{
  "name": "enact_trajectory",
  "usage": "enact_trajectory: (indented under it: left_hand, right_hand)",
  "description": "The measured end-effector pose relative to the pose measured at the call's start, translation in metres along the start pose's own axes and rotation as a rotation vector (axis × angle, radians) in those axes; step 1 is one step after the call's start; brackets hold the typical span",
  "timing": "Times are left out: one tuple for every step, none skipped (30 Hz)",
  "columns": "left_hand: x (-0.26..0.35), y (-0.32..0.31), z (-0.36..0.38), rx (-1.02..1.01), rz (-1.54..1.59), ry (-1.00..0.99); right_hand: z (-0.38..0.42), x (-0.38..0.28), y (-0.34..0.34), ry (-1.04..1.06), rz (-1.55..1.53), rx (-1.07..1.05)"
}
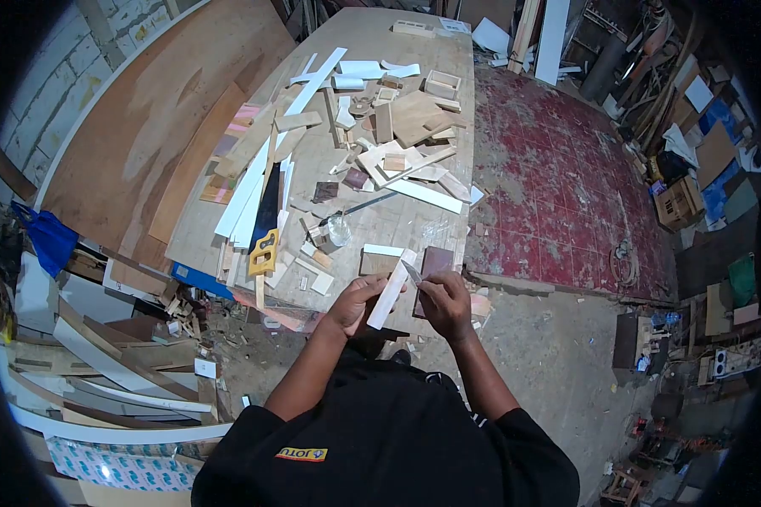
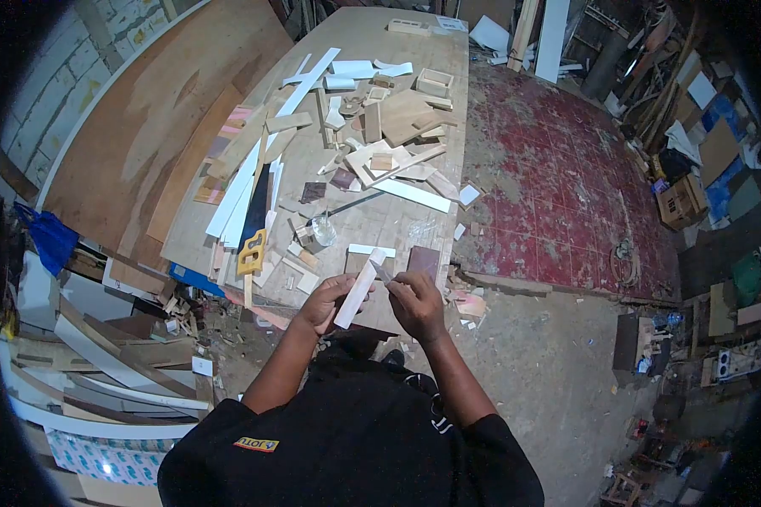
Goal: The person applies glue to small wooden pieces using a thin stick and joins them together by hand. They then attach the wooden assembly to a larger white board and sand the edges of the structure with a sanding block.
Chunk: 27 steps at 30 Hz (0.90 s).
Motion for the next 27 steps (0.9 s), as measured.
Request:
enact_trajectory:
  left_hand:
    - [0.0,0.001,0.0,0.0,0.0,0.001]
    - [-0.001,0.001,0.0,-0.01,-0.001,0.001]
    - [-0.001,0.001,0.0,-0.02,-0.002,0.0]
    - [-0.001,0.002,-0.001,-0.022,-0.003,-0.001]
    - [-0.002,0.003,-0.002,-0.015,0.01,0.005]
    - [-0.004,0.005,-0.002,-0.007,0.022,0.01]
    - [-0.004,0.008,-0.003,-0.007,0.021,0.007]
    - [-0.003,0.01,-0.003,-0.029,0.049,0.007]
    - [-0.001,0.006,-0.001,-0.052,0.077,0.01]
    - [0.0,0.003,-0.001,-0.054,0.078,0.012]
    - [0.0,0.002,0.0,-0.038,0.058,0.013]
    - [0.0,0.001,0.001,-0.022,0.039,0.014]
    - [0.001,0.0,0.0,-0.023,0.04,0.012]
    - [0.001,-0.003,0.0,-0.044,0.03,0.019]
    - [0.001,-0.005,0.0,-0.066,0.019,0.027]
    - [0.002,-0.005,0.0,-0.068,0.017,0.026]
    - [0.002,-0.002,-0.001,-0.013,0.001,0.018]
    - [0.004,0.0,-0.001,0.042,-0.013,0.009]
    - [0.006,-0.001,-0.001,0.041,-0.011,0.008]
    - [0.009,-0.001,0.001,0.032,0.013,-0.002]
    - [0.012,-0.001,0.002,0.025,0.037,-0.013]
    - [0.014,0.001,0.002,0.03,0.041,-0.015]
    - [0.014,0.002,0.003,0.024,0.031,-0.01]
    - [0.012,0.003,0.003,0.016,0.02,-0.002]
    - [0.009,0.003,0.002,0.015,0.02,0.004]
    - [0.007,0.005,0.001,0.037,0.005,0.003]
    - [0.006,0.006,0.001,0.061,-0.012,-0.001]
  right_hand:
    - [0.001,0.0,0.0,0.0,0.001,0.0]
    - [0.001,0.001,0.0,0.003,-0.003,0.009]
    - [0.0,0.001,0.0,0.007,-0.008,0.019]
    - [0.0,0.0,0.001,0.009,-0.007,0.02]
    - [0.001,-0.001,0.001,-0.001,-0.037,0.001]
    - [0.001,-0.004,0.0,-0.01,-0.068,-0.017]
    - [0.0,-0.008,0.003,-0.008,-0.069,-0.016]
    - [0.0,-0.012,0.003,-0.028,-0.115,-0.063]
    - [0.001,-0.014,0.003,-0.049,-0.159,-0.111]
    - [0.0,-0.012,0.003,-0.05,-0.156,-0.111]
    - [-0.003,-0.007,0.007,-0.066,-0.08,-0.028]
    - [-0.006,-0.002,0.011,-0.082,-0.006,0.055]
    - [-0.008,0.003,0.015,-0.095,0.068,0.139]
    - [-0.01,0.004,0.014,-0.092,0.069,0.14]
    - [-0.01,0.006,0.011,-0.086,0.074,0.1]
    - [-0.009,0.008,0.007,-0.082,0.079,0.06]
    - [-0.005,0.005,0.002,-0.081,0.018,0.026]
    - [0.0,0.0,-0.003,-0.113,-0.038,-0.078]
    - [0.002,-0.008,-0.005,-0.076,-0.095,-0.136]
    - [0.005,-0.017,-0.007,-0.039,-0.154,-0.196]
    - [0.004,-0.022,-0.006,-0.04,-0.179,-0.195]
    - [0.001,-0.024,-0.005,-0.04,-0.183,-0.2]
    - [-0.004,-0.021,0.0,-0.062,-0.155,-0.129]
    - [-0.008,-0.017,0.006,-0.086,-0.124,-0.056]
    - [-0.013,-0.012,0.01,-0.077,-0.054,0.049]
    - [-0.017,-0.005,0.012,-0.116,0.013,0.086]
    - [-0.019,0.002,0.009,-0.147,0.02,0.112]
Point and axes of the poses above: each hand's wrist, its own z-axis away from the middle knuckle, its own y-axis out of the back of the hand, x = y × z, the point moved 7 cm from there along -z, towards the middle knuckle, and after that the axes turned 14 degrees about x, right-handed, at the moved point
